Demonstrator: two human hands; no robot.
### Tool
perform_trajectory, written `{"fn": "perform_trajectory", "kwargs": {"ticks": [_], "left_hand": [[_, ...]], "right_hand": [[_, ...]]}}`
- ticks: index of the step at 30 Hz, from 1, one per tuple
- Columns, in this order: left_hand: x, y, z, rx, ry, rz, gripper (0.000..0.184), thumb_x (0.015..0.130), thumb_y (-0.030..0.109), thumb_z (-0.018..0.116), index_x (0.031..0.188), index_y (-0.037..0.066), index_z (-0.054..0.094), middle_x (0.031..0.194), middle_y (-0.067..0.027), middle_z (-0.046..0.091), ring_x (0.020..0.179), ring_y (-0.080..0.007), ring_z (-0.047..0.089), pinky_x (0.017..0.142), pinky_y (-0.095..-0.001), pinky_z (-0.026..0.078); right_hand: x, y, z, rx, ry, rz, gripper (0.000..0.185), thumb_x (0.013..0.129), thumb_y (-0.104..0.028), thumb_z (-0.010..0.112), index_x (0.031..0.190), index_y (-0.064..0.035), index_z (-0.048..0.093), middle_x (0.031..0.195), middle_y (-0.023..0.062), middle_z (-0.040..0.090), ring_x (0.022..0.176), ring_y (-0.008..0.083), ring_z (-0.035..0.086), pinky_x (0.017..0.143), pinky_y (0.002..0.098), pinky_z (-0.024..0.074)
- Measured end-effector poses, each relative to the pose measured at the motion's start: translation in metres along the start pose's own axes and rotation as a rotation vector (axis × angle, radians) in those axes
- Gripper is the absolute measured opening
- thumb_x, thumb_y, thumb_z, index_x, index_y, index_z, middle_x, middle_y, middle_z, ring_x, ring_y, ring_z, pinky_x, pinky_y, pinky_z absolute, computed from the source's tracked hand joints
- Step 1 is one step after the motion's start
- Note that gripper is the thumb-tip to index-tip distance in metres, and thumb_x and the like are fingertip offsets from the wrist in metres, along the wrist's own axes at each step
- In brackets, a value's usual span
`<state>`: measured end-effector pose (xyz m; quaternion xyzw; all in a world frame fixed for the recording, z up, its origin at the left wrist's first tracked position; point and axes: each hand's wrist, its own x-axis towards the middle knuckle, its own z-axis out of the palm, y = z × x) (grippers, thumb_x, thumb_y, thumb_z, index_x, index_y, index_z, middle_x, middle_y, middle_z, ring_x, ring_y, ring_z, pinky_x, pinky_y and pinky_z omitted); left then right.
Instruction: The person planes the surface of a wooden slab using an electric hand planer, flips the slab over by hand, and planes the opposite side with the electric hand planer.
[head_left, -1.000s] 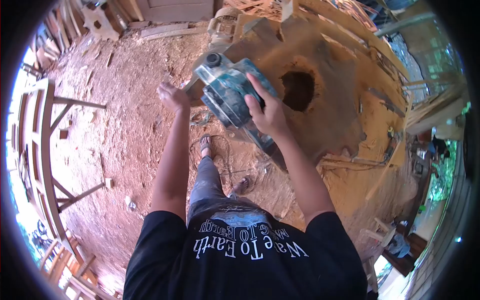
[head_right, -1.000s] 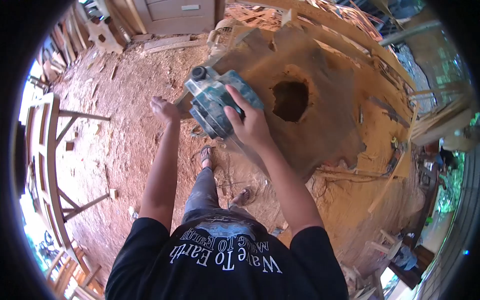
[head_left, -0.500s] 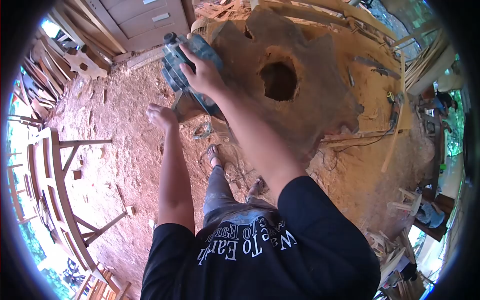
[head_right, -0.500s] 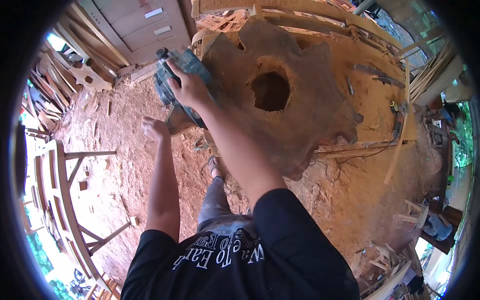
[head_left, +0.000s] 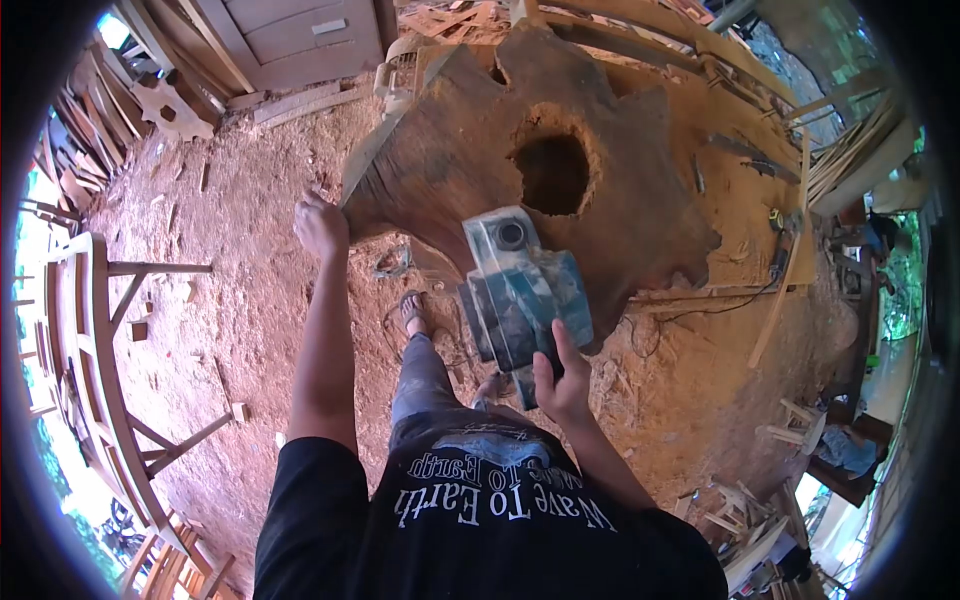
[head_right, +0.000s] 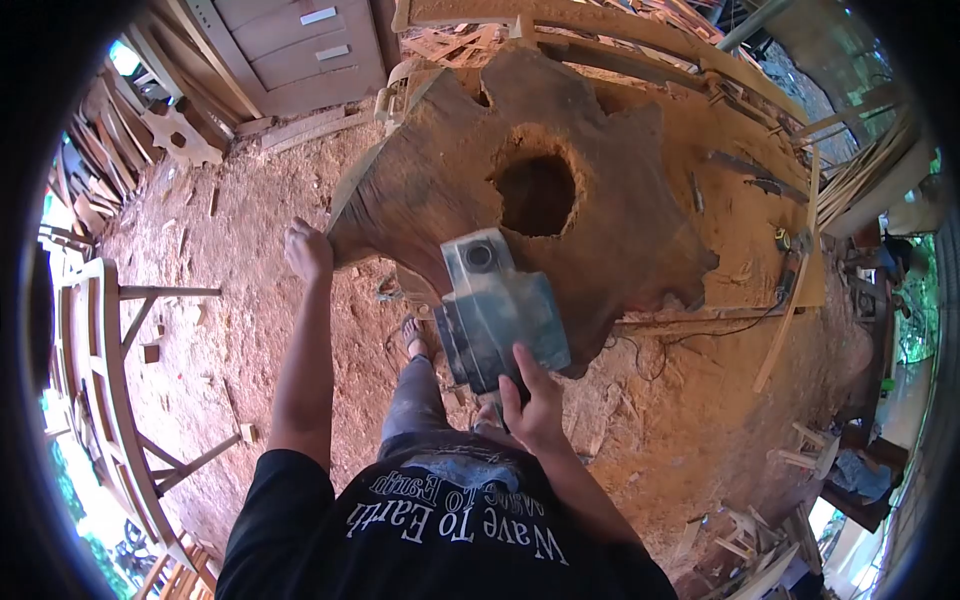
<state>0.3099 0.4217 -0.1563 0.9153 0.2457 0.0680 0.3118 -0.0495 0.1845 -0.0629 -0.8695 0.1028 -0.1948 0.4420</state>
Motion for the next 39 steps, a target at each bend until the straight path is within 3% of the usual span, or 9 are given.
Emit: {"fn": "perform_trajectory", "kwargs": {"ticks": [10,17,22,24,28,31,34,36,39], "left_hand": [[0.003,-0.003,0.007,0.015,0.022,-0.017,0.064,0.106,0.048,0.027,0.124,-0.004,0.060,0.124,-0.0298,0.061,0.118,-0.0446,0.056,0.102,-0.0523,0.041],[0.009,-0.015,0.016,-0.001,0.039,0.041,0.061,0.106,0.047,0.029,0.119,-0.003,0.061,0.119,-0.0288,0.063,0.116,-0.0446,0.056,0.100,-0.0527,0.041],[0.005,-0.007,0.008,0.009,0.004,0.029,0.060,0.106,0.047,0.029,0.115,-0.002,0.062,0.118,-0.0272,0.064,0.113,-0.0445,0.059,0.097,-0.0529,0.043],[0.002,-0.001,0.004,0.045,-0.009,0.009,0.060,0.106,0.047,0.029,0.115,-0.003,0.062,0.117,-0.0273,0.065,0.110,-0.0443,0.060,0.095,-0.0532,0.045],[0.003,0.004,0.000,0.032,-0.046,0.001,0.061,0.106,0.046,0.029,0.117,-0.003,0.062,0.119,-0.0290,0.064,0.113,-0.0448,0.059,0.097,-0.0528,0.044],[0.003,0.005,-0.005,0.037,-0.099,-0.027,0.061,0.106,0.045,0.028,0.122,-0.004,0.062,0.122,-0.0302,0.063,0.118,-0.0452,0.057,0.100,-0.0523,0.043],[0.007,-0.003,0.003,0.010,-0.072,0.000,0.061,0.106,0.045,0.028,0.122,-0.004,0.062,0.122,-0.0301,0.063,0.117,-0.0454,0.058,0.100,-0.0524,0.043],[0.010,-0.011,0.011,0.005,-0.020,0.062,0.062,0.106,0.045,0.027,0.123,-0.004,0.062,0.121,-0.0298,0.064,0.115,-0.0458,0.059,0.098,-0.0528,0.044],[0.007,-0.009,0.009,0.020,-0.047,0.028,0.063,0.106,0.046,0.027,0.123,-0.004,0.061,0.121,-0.0296,0.064,0.116,-0.0458,0.059,0.099,-0.0525,0.044]], "right_hand": [[0.160,-0.009,0.062,0.123,0.060,-0.117,0.051,0.098,-0.016,0.059,0.147,-0.0085,0.047,0.136,0.0253,0.058,0.125,0.0374,0.058,0.098,0.0364,0.0497],[0.269,0.008,0.108,0.065,0.195,-0.212,0.051,0.098,-0.025,0.061,0.147,-0.0190,0.049,0.104,0.0267,0.068,0.092,0.0482,0.065,0.074,0.0492,0.0545],[0.333,0.009,0.125,0.059,0.200,-0.125,0.051,0.098,-0.031,0.059,0.147,-0.0232,0.050,0.122,0.0241,0.066,0.117,0.0429,0.061,0.097,0.0445,0.0507],[0.361,0.024,0.121,-0.069,0.211,-0.157,0.049,0.096,-0.035,0.060,0.144,-0.0352,0.051,0.120,0.0193,0.068,0.106,0.0424,0.065,0.089,0.0464,0.0545],[0.412,0.050,0.105,-0.078,0.106,-0.189,0.048,0.096,-0.038,0.062,0.143,-0.0333,0.053,0.118,0.0186,0.069,0.109,0.0399,0.065,0.092,0.0434,0.0542],[0.411,0.053,0.118,-0.034,0.135,-0.145,0.052,0.094,-0.037,0.063,0.145,-0.0321,0.050,0.109,0.0217,0.070,0.102,0.0417,0.067,0.086,0.0455,0.0545],[0.371,0.046,0.127,-0.039,0.212,-0.113,0.055,0.097,-0.031,0.064,0.149,-0.0244,0.047,0.087,0.0161,0.071,0.066,0.0248,0.070,0.069,0.0374,0.0561],[0.307,0.019,0.108,0.034,0.193,-0.180,0.054,0.099,-0.024,0.060,0.149,-0.0116,0.046,0.132,0.0248,0.061,0.123,0.0393,0.059,0.103,0.0416,0.0456],[0.211,0.003,0.080,0.008,0.166,-0.242,0.054,0.099,-0.017,0.058,0.150,-0.0079,0.044,0.137,0.0246,0.058,0.128,0.0355,0.057,0.104,0.0380,0.0460]]}}
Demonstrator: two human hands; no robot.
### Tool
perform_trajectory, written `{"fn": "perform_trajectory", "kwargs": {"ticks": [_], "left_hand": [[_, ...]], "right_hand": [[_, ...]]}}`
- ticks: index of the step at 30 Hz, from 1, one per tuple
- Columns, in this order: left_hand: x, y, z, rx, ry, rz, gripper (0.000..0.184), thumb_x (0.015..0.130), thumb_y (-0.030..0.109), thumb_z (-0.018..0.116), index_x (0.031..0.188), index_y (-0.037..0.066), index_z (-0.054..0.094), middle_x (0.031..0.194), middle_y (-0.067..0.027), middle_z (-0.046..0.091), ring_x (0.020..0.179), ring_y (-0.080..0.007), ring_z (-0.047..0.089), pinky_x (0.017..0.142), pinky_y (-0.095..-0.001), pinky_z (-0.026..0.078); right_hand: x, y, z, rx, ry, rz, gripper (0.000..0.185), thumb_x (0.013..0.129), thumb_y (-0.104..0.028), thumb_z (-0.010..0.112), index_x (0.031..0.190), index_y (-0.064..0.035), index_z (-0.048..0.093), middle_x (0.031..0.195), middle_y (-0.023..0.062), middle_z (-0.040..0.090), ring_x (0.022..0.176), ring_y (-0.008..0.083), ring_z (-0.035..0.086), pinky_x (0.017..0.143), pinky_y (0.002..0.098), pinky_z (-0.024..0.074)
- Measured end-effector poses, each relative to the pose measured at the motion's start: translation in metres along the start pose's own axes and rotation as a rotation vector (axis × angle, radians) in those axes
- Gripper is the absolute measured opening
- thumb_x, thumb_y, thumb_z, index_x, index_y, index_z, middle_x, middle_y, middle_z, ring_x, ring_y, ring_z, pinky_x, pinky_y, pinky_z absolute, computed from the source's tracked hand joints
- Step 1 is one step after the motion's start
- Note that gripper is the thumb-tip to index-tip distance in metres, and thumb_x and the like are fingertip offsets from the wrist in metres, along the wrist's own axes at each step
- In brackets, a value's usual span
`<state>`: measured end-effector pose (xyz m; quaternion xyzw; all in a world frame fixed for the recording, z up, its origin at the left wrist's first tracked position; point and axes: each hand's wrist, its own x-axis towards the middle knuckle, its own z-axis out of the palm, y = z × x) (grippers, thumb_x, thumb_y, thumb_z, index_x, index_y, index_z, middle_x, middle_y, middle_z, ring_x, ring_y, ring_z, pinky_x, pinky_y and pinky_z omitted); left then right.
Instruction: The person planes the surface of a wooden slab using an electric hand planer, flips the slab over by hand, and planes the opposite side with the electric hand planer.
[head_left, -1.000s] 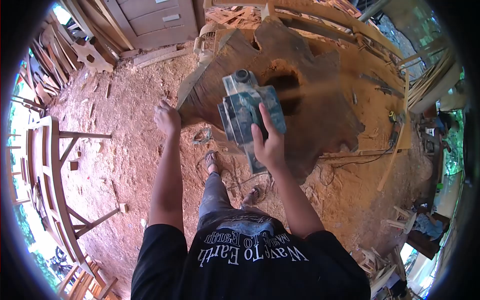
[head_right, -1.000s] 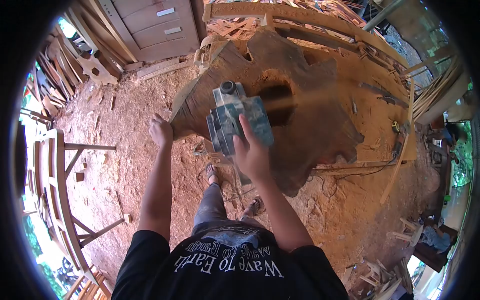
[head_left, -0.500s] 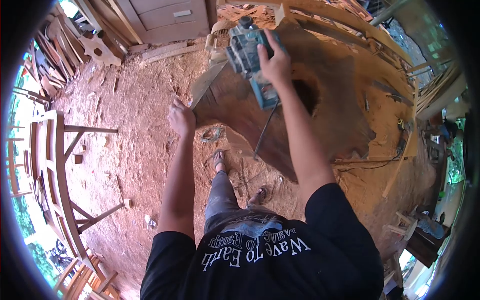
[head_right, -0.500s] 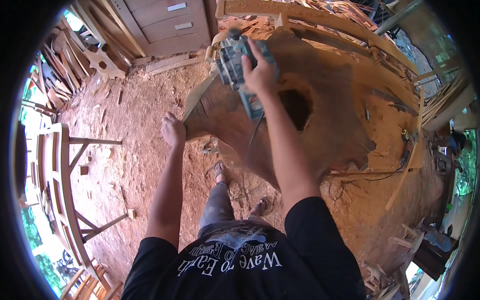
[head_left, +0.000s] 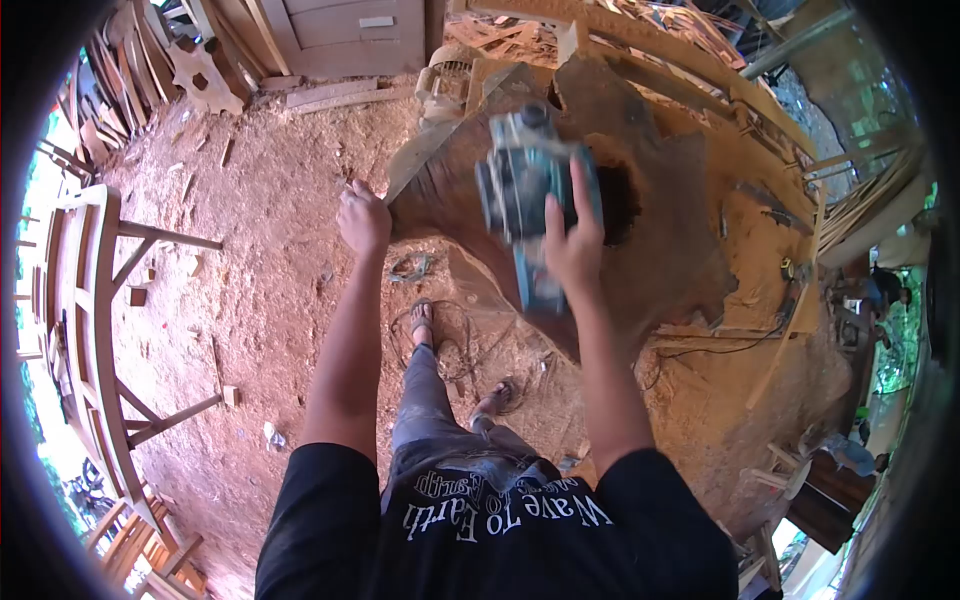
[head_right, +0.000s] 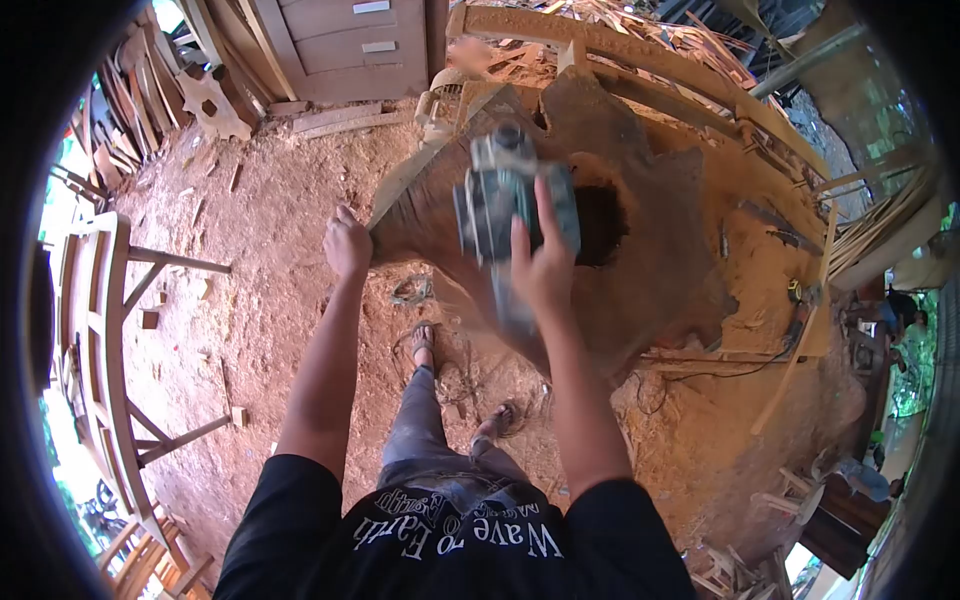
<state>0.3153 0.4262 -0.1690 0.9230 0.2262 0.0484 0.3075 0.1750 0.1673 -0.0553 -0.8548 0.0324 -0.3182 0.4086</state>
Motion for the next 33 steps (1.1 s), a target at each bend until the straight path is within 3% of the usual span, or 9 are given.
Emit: {"fn": "perform_trajectory", "kwargs": {"ticks": [2,5,8,13,16,19,25,26,33], "left_hand": [[-0.006,0.009,-0.010,0.009,-0.027,-0.032,0.062,0.106,0.047,0.027,0.120,-0.002,0.062,0.121,-0.0269,0.064,0.116,-0.0435,0.058,0.099,-0.0518,0.044],[-0.004,0.012,-0.007,0.026,-0.004,-0.052,0.061,0.106,0.048,0.027,0.118,-0.001,0.062,0.119,-0.0260,0.065,0.114,-0.0432,0.060,0.098,-0.0521,0.044],[-0.013,0.012,-0.009,0.042,0.020,-0.057,0.061,0.106,0.048,0.027,0.117,-0.001,0.062,0.117,-0.0271,0.066,0.112,-0.0438,0.060,0.097,-0.0526,0.045],[-0.007,0.013,-0.009,0.075,-0.001,-0.065,0.063,0.106,0.048,0.027,0.116,-0.003,0.062,0.115,-0.0292,0.066,0.112,-0.0442,0.061,0.095,-0.0534,0.046],[-0.006,0.010,-0.006,0.082,0.020,-0.039,0.064,0.106,0.048,0.027,0.118,-0.003,0.062,0.115,-0.0291,0.066,0.112,-0.0443,0.061,0.096,-0.0532,0.046],[-0.006,0.012,-0.006,0.046,0.003,-0.075,0.061,0.106,0.045,0.027,0.118,-0.003,0.063,0.118,-0.0305,0.065,0.115,-0.0460,0.059,0.098,-0.0535,0.045],[-0.003,0.006,-0.001,0.034,0.041,-0.021,0.062,0.106,0.045,0.027,0.115,-0.004,0.064,0.114,-0.0308,0.066,0.112,-0.0473,0.060,0.096,-0.0548,0.044],[-0.002,0.006,-0.002,0.038,0.036,-0.022,0.062,0.106,0.045,0.027,0.115,-0.004,0.064,0.114,-0.0307,0.066,0.112,-0.0472,0.060,0.096,-0.0547,0.044],[-0.006,0.008,-0.002,0.059,0.033,-0.035,0.062,0.106,0.046,0.027,0.117,-0.002,0.064,0.114,-0.0305,0.066,0.112,-0.0467,0.060,0.096,-0.0542,0.045]], "right_hand": [[-0.057,-0.023,-0.031,0.065,-0.112,0.178,0.054,0.099,-0.013,0.058,0.150,-0.0022,0.044,0.141,0.0229,0.057,0.131,0.0293,0.056,0.106,0.0365,0.0439],[-0.134,-0.035,-0.068,0.048,-0.183,0.181,0.055,0.095,-0.010,0.062,0.146,0.0027,0.046,0.135,0.0299,0.058,0.129,0.0397,0.056,0.107,0.0416,0.0440],[-0.148,-0.044,-0.077,0.026,-0.210,0.157,0.056,0.094,-0.010,0.064,0.145,0.0038,0.046,0.134,0.0292,0.059,0.126,0.0403,0.059,0.104,0.0413,0.0467],[-0.068,-0.036,-0.037,0.127,-0.196,0.188,0.055,0.094,-0.012,0.064,0.146,-0.0039,0.047,0.133,0.0268,0.060,0.123,0.0354,0.061,0.100,0.0393,0.0500],[-0.030,-0.020,-0.007,0.067,-0.166,0.096,0.055,0.095,-0.013,0.063,0.148,-0.0101,0.047,0.133,0.0247,0.061,0.121,0.0361,0.062,0.095,0.0383,0.0524],[0.000,-0.010,0.017,0.086,-0.083,-0.023,0.056,0.095,-0.018,0.063,0.149,-0.0156,0.046,0.124,0.0229,0.066,0.106,0.0413,0.067,0.084,0.0412,0.0560],[0.044,0.001,0.051,0.009,-0.031,0.006,0.057,0.094,-0.026,0.063,0.148,-0.0251,0.047,0.086,0.0244,0.070,0.072,0.0462,0.066,0.063,0.0526,0.0532],[0.050,0.005,0.055,0.000,-0.042,0.003,0.057,0.093,-0.026,0.064,0.148,-0.0258,0.047,0.079,0.0251,0.068,0.070,0.0468,0.065,0.061,0.0533,0.0521],[0.089,0.026,0.077,-0.055,0.006,-0.069,0.057,0.092,-0.030,0.063,0.147,-0.0285,0.048,0.077,0.0252,0.067,0.070,0.0468,0.065,0.062,0.0537,0.0524]]}}
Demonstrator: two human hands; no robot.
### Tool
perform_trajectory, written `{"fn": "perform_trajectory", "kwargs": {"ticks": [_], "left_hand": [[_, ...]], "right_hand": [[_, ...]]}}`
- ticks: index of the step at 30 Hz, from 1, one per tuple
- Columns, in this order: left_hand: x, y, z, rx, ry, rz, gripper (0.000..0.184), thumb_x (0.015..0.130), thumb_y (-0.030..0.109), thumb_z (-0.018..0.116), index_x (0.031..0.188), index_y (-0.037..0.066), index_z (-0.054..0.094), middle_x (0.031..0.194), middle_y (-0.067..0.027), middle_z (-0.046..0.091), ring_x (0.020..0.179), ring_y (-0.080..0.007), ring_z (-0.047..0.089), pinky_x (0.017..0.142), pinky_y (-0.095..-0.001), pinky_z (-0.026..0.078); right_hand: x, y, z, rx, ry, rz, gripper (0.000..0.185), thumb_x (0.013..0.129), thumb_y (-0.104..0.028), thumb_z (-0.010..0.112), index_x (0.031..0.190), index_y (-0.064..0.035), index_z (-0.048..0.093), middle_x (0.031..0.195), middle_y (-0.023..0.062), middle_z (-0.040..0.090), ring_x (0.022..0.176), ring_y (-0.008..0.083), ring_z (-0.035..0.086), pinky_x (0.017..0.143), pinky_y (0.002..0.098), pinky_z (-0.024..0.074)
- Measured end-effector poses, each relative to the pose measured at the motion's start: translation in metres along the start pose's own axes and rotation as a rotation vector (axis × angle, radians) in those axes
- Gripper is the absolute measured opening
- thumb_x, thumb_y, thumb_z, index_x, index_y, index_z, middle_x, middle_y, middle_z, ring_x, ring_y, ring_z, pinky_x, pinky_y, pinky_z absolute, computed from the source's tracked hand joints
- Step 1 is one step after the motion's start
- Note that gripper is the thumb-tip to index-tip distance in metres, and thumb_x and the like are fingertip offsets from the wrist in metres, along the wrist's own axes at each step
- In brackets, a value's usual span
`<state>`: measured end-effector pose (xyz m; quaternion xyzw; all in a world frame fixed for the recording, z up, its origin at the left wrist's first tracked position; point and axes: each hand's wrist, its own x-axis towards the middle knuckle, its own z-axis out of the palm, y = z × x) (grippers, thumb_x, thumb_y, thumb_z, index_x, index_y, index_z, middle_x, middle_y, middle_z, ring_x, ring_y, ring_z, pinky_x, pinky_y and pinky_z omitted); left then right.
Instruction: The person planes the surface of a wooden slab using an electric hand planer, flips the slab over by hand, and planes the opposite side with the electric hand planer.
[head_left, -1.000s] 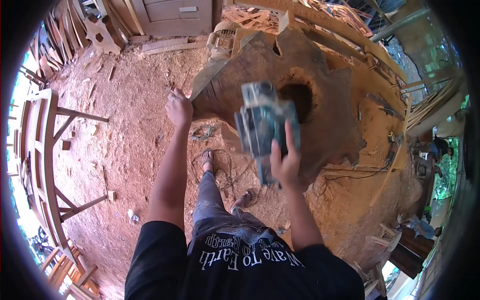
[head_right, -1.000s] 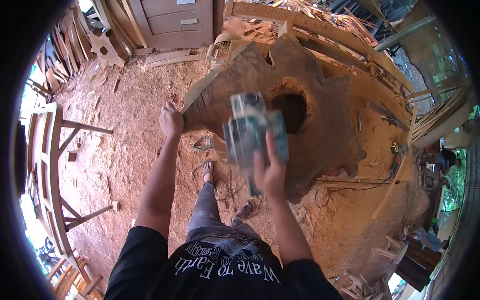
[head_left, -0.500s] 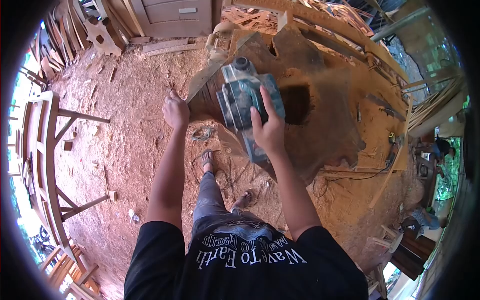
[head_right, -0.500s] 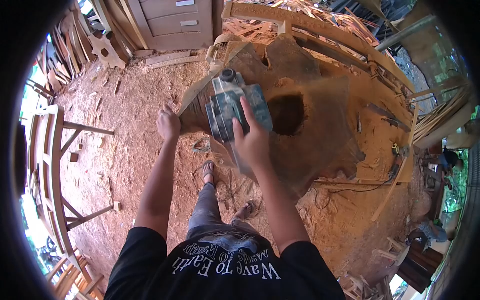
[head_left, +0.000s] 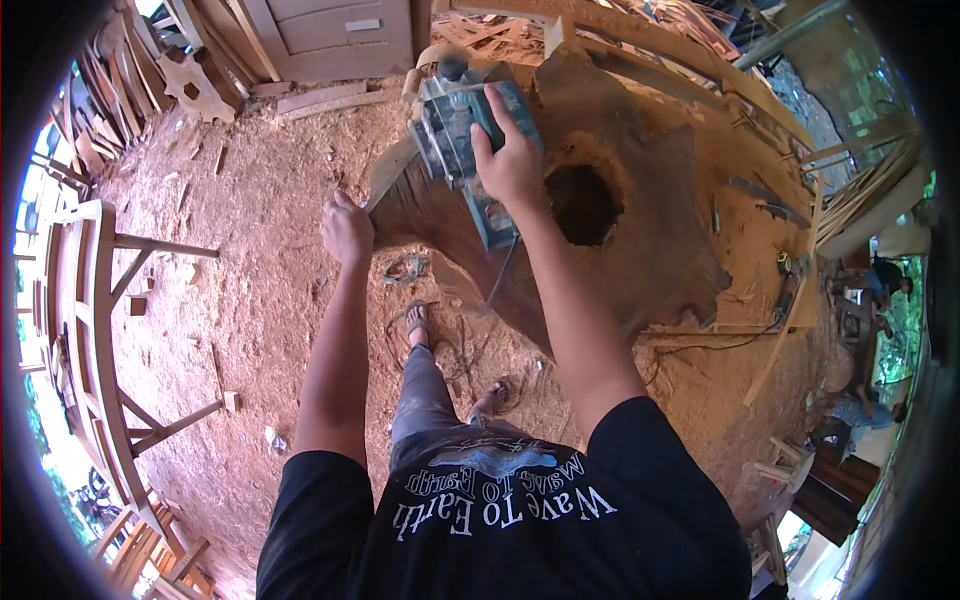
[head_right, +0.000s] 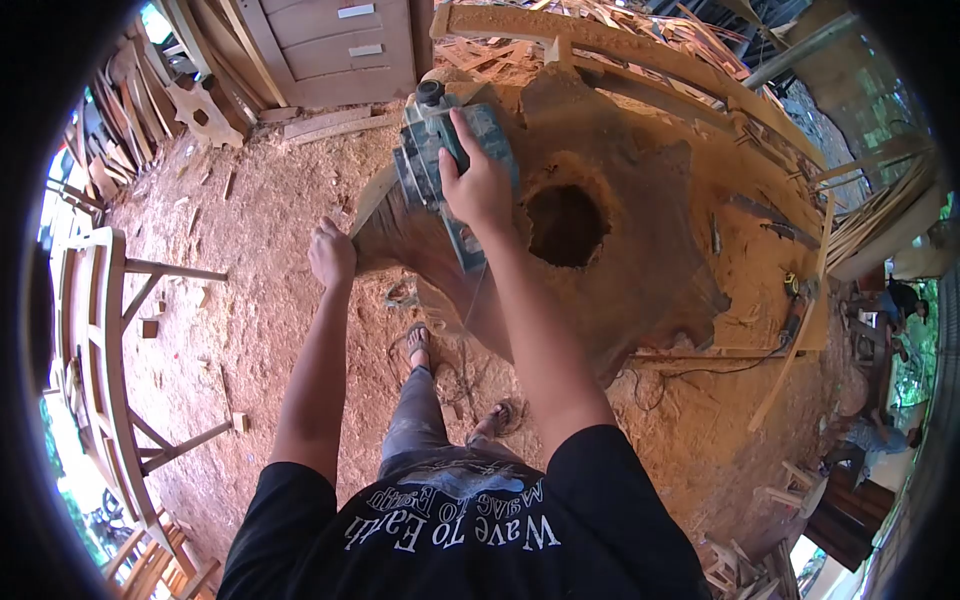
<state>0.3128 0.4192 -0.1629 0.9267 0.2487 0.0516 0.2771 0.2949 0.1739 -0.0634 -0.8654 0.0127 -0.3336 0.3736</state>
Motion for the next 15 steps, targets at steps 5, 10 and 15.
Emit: {"fn": "perform_trajectory", "kwargs": {"ticks": [5,10,15], "left_hand": [[0.005,-0.002,-0.002,0.005,-0.029,-0.002,0.061,0.106,0.046,0.027,0.120,-0.001,0.062,0.117,-0.0300,0.066,0.113,-0.0466,0.061,0.096,-0.0539,0.045],[-0.001,0.004,-0.012,-0.035,-0.039,-0.055,0.060,0.106,0.045,0.027,0.122,-0.001,0.062,0.119,-0.0280,0.066,0.115,-0.0438,0.061,0.099,-0.0522,0.045],[0.004,0.003,-0.002,-0.047,0.000,-0.056,0.060,0.106,0.046,0.029,0.118,-0.001,0.063,0.118,-0.0254,0.066,0.114,-0.0409,0.061,0.099,-0.0507,0.045]], "right_hand": [[0.049,0.019,0.038,-0.022,0.038,0.034,0.058,0.092,-0.035,0.062,0.148,-0.0347,0.046,0.081,0.0261,0.068,0.078,0.0458,0.067,0.068,0.0536,0.0539],[0.070,0.021,0.059,-0.070,-0.019,0.075,0.065,0.094,-0.035,0.059,0.154,-0.0317,0.035,0.093,0.0257,0.070,0.084,0.0467,0.068,0.076,0.0536,0.0550],[-0.032,-0.021,-0.015,0.013,-0.060,0.000,0.058,0.097,-0.024,0.059,0.152,-0.0201,0.041,0.117,0.0274,0.066,0.103,0.0450,0.066,0.085,0.0462,0.0544]]}}
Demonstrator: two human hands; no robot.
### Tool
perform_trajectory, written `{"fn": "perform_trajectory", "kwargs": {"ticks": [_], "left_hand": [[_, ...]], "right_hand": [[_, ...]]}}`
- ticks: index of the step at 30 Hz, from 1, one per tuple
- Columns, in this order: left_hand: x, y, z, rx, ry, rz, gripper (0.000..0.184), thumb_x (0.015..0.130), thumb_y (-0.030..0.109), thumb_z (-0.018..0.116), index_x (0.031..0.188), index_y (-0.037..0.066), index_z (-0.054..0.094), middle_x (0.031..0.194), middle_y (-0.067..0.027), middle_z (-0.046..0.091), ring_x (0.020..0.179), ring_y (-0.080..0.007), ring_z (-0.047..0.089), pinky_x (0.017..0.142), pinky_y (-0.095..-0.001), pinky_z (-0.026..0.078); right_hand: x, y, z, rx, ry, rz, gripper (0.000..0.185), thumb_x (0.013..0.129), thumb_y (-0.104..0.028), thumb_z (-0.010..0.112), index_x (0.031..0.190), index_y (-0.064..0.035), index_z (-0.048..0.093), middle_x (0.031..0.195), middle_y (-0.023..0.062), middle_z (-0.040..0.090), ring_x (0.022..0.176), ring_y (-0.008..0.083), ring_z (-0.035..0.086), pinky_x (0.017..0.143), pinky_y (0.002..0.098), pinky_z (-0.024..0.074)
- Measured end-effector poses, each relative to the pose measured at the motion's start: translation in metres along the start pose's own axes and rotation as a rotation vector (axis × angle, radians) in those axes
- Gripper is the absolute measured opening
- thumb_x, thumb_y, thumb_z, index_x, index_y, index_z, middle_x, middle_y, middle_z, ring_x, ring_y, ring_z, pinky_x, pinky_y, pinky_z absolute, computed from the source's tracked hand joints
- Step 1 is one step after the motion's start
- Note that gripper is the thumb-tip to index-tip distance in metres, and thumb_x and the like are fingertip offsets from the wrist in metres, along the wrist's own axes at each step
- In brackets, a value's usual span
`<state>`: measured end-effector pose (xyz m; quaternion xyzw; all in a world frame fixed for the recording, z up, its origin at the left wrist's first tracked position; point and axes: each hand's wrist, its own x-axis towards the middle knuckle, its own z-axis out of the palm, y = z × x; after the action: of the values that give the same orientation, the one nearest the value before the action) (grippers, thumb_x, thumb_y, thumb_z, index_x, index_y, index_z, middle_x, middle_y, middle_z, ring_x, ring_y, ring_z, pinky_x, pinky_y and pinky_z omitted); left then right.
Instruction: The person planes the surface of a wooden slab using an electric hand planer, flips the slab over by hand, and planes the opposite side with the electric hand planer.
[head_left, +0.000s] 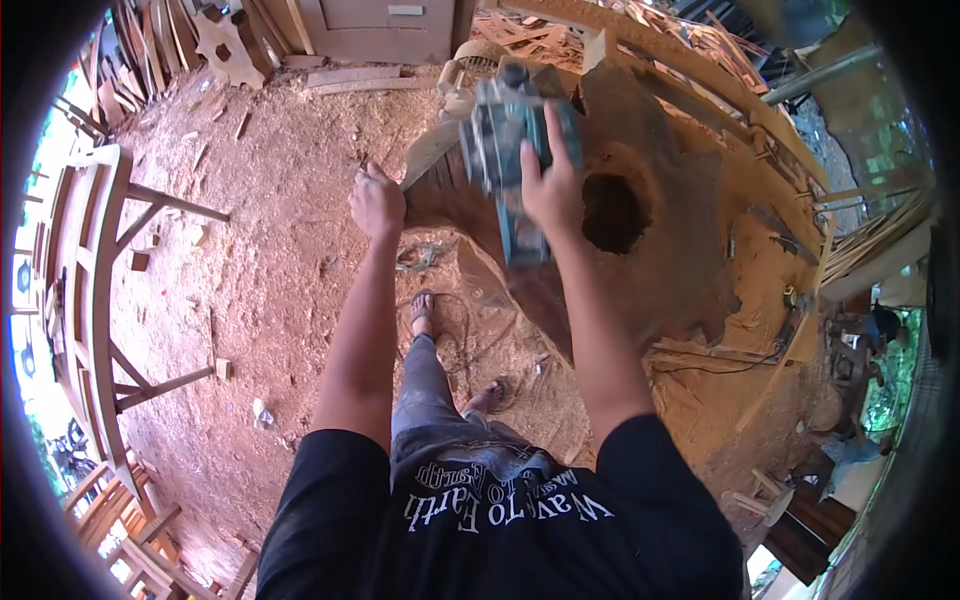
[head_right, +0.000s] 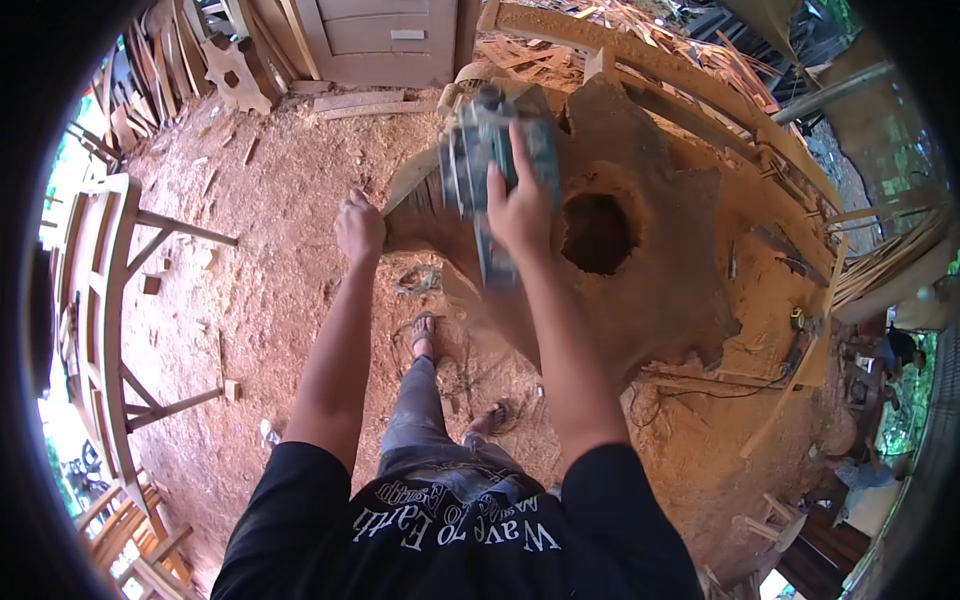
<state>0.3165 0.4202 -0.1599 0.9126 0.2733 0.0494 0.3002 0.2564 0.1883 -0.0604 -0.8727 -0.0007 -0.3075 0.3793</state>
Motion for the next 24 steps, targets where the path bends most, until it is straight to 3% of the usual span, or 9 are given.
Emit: {"fn": "perform_trajectory", "kwargs": {"ticks": [1,3,5,7,9,13,17,24], "left_hand": [[0.000,0.000,-0.001,0.002,-0.015,-0.005,0.060,0.106,0.046,0.029,0.118,-0.001,0.063,0.118,-0.0254,0.066,0.114,-0.0409,0.061,0.099,-0.0507,0.045],[-0.001,0.001,-0.003,-0.011,-0.043,-0.018,0.061,0.106,0.046,0.028,0.120,-0.001,0.063,0.118,-0.0257,0.066,0.115,-0.0412,0.060,0.099,-0.0512,0.045],[-0.003,0.004,-0.006,-0.011,-0.051,-0.007,0.061,0.106,0.047,0.027,0.122,0.000,0.063,0.118,-0.0259,0.066,0.116,-0.0413,0.060,0.098,-0.0514,0.045],[0.000,0.002,0.001,-0.001,-0.004,0.012,0.061,0.106,0.047,0.026,0.123,0.000,0.062,0.119,-0.0262,0.066,0.115,-0.0419,0.060,0.098,-0.0516,0.046],[-0.006,0.004,-0.004,0.050,-0.037,-0.013,0.062,0.106,0.048,0.026,0.122,0.000,0.062,0.119,-0.0264,0.066,0.114,-0.0424,0.061,0.098,-0.0515,0.046],[-0.006,0.007,-0.007,0.059,-0.065,-0.016,0.061,0.106,0.047,0.026,0.118,0.000,0.062,0.118,-0.0273,0.066,0.112,-0.0435,0.061,0.096,-0.0526,0.046],[-0.009,0.008,-0.010,0.054,-0.053,0.013,0.061,0.106,0.047,0.026,0.121,0.000,0.062,0.118,-0.0279,0.066,0.113,-0.0448,0.061,0.096,-0.0539,0.046],[-0.006,0.005,-0.006,0.052,-0.032,0.021,0.061,0.106,0.046,0.025,0.123,0.001,0.062,0.121,-0.0278,0.065,0.115,-0.0455,0.059,0.097,-0.0543,0.045]], "right_hand": [[-0.026,-0.001,-0.013,0.000,0.048,-0.121,0.056,0.097,-0.020,0.060,0.151,-0.0151,0.044,0.123,0.0276,0.064,0.110,0.0436,0.065,0.090,0.0436,0.0535],[-0.079,-0.037,-0.056,0.093,-0.063,0.028,0.056,0.095,-0.013,0.063,0.148,-0.0055,0.046,0.131,0.0276,0.061,0.121,0.0415,0.061,0.099,0.0411,0.0491],[-0.139,-0.051,-0.092,0.241,-0.201,0.293,0.058,0.091,-0.010,0.067,0.146,-0.0019,0.048,0.131,0.0287,0.061,0.121,0.0412,0.061,0.100,0.0405,0.0491],[-0.187,-0.059,-0.120,0.061,-0.174,0.125,0.058,0.089,-0.010,0.070,0.142,0.0006,0.051,0.128,0.0289,0.063,0.117,0.0416,0.064,0.099,0.0394,0.0507],[-0.207,-0.066,-0.131,0.003,-0.219,0.144,0.057,0.092,-0.009,0.066,0.143,0.0062,0.047,0.120,0.0299,0.066,0.103,0.0413,0.070,0.087,0.0410,0.0550],[-0.164,-0.054,-0.109,0.108,-0.225,0.171,0.055,0.092,-0.008,0.066,0.143,0.0019,0.048,0.123,0.0293,0.065,0.113,0.0424,0.066,0.091,0.0416,0.0541],[-0.093,-0.046,-0.071,0.149,-0.140,0.137,0.057,0.091,-0.014,0.068,0.145,-0.0166,0.052,0.118,0.0239,0.067,0.100,0.0411,0.067,0.079,0.0424,0.0569],[-0.029,-0.015,-0.019,0.158,-0.028,0.005,0.062,0.087,-0.013,0.069,0.146,-0.0227,0.051,0.099,0.0223,0.070,0.085,0.0427,0.068,0.071,0.0459,0.0551]]}}
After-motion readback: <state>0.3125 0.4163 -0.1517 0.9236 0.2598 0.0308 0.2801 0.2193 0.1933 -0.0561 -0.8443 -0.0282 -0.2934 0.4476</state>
